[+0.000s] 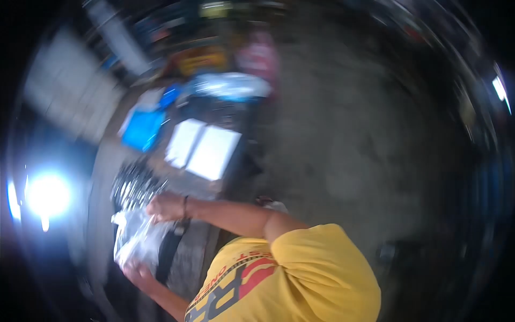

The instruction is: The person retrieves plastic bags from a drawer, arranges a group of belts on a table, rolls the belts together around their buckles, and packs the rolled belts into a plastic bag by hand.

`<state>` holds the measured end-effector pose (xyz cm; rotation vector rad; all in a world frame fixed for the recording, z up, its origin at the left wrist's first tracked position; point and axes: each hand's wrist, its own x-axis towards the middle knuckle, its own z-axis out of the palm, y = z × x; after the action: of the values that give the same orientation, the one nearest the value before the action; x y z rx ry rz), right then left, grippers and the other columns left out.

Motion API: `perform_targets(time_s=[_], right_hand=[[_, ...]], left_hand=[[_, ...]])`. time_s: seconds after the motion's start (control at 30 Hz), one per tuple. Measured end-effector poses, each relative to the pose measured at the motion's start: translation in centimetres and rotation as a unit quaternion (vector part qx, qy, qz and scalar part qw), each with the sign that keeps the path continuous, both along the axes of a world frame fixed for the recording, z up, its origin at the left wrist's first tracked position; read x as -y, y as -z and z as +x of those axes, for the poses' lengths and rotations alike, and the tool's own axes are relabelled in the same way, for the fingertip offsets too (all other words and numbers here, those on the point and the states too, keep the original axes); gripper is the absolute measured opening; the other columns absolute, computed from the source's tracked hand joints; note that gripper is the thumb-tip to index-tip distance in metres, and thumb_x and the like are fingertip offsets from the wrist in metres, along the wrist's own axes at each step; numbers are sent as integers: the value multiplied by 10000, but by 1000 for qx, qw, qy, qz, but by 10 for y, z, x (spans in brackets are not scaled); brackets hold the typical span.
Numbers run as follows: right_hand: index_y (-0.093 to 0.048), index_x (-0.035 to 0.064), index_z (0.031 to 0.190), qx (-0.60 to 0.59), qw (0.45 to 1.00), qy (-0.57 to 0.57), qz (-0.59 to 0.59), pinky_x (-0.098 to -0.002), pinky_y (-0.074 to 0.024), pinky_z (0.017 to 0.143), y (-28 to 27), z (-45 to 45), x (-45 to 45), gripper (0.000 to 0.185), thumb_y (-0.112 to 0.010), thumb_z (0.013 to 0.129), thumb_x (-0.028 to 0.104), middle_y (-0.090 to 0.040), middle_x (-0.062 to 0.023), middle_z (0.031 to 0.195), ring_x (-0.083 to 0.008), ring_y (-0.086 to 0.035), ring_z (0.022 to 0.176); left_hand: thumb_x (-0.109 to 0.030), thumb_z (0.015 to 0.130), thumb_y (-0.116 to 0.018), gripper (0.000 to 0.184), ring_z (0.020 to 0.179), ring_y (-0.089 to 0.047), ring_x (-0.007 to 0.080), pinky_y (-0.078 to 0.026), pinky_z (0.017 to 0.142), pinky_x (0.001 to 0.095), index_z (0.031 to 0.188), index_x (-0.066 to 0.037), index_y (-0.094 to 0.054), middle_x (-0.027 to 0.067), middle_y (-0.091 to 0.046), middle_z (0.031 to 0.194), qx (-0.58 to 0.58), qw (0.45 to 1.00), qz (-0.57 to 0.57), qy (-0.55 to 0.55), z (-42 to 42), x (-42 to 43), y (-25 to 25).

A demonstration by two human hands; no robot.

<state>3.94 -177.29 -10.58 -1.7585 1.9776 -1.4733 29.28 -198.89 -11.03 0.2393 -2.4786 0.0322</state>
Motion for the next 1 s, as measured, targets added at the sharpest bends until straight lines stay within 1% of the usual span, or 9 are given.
perform_targets(time_s=[0.1, 0.17, 0.4, 0.6, 0.8, 0.87, 0.93, 0.97, 1.0], right_hand=[[-596, 47, 838, 150, 953, 262, 0, -453, -473, 688, 27, 3, -62, 114, -604, 795, 152, -642, -142, 801, -345, -621, 800], [-594, 30, 862, 205, 884, 416, -53, -451, -471, 701, 47, 1, -115, 93, -568, 818, 108, -646, -164, 817, -352, -619, 835], [-396, 117, 1311, -145, 636, 754, -72, -457, -410, 840, 7, 77, -222, 565, -597, 783, 100, -511, -135, 1017, -324, -542, 969], [-491, 74, 1202, 20, 821, 571, 21, -417, -492, 709, 32, 50, -226, 430, -570, 781, 107, -591, -129, 842, -301, -614, 822], [-477, 54, 1278, -238, 695, 625, -264, -359, -469, 522, -70, 26, -241, 493, -525, 788, 57, -598, -90, 748, -241, -580, 611], [-445, 36, 1305, -95, 822, 492, -272, -373, -481, 638, -51, 50, -225, 544, -526, 768, 5, -622, -97, 853, -262, -583, 661], [-471, 68, 1290, -77, 906, 411, -68, -406, -480, 819, 3, 22, -195, 516, -475, 781, -17, -607, -177, 1112, -318, -612, 955], [-470, 103, 1302, 127, 901, 342, 235, -409, -455, 876, 26, 14, -200, 545, -442, 777, -37, -591, -194, 1135, -333, -570, 1054], [-463, 124, 1314, 77, 939, 311, 122, -389, -427, 928, 43, 10, -200, 564, -437, 773, -33, -556, -209, 1190, -326, -535, 1118]], left_hand=[[-197, 893, -536, 272, 762, -579, 253, -484, 706, 386, 1015, 45, -561, 128, -589, 805, -72, 968, 113, 212, -76, -36, 6], [-342, 895, -520, 505, 928, -552, 258, -454, 796, 344, 1228, 35, -479, 158, -546, 1008, 62, 851, 522, -8, -118, -123, -39], [-250, 882, -444, 476, 1037, -544, 274, -422, 905, 368, 1249, 49, -492, 176, -572, 1164, 100, 890, 355, 268, -229, -199, -31], [-116, 862, -534, 193, 731, -508, 182, -438, 697, 326, 985, 28, -567, 133, -572, 800, 192, 878, 203, 389, -202, -255, -41], [-145, 909, -544, 259, 775, -522, 162, -459, 705, 275, 1118, 7, -524, 92, -543, 950, -216, 850, 395, 274, -184, -217, -137], [-100, 902, -543, 294, 829, -553, 172, -494, 705, 273, 1166, 12, -478, 95, -544, 962, -383, 888, 223, 118, -178, -188, -97], [-115, 837, -567, 445, 1145, -490, 250, -372, 974, 322, 1242, 26, -449, 157, -521, 1238, 168, 963, 152, 146, -151, -108, 17], [-45, 828, -501, 274, 969, -595, 236, -461, 823, 339, 1084, 10, -581, 168, -621, 1060, 83, 895, 392, 194, -170, -115, 48], [-33, 841, -494, 233, 921, -613, 232, -465, 796, 321, 1046, 15, -593, 160, -644, 1003, 93, 885, 450, 78, -153, -123, 6]])
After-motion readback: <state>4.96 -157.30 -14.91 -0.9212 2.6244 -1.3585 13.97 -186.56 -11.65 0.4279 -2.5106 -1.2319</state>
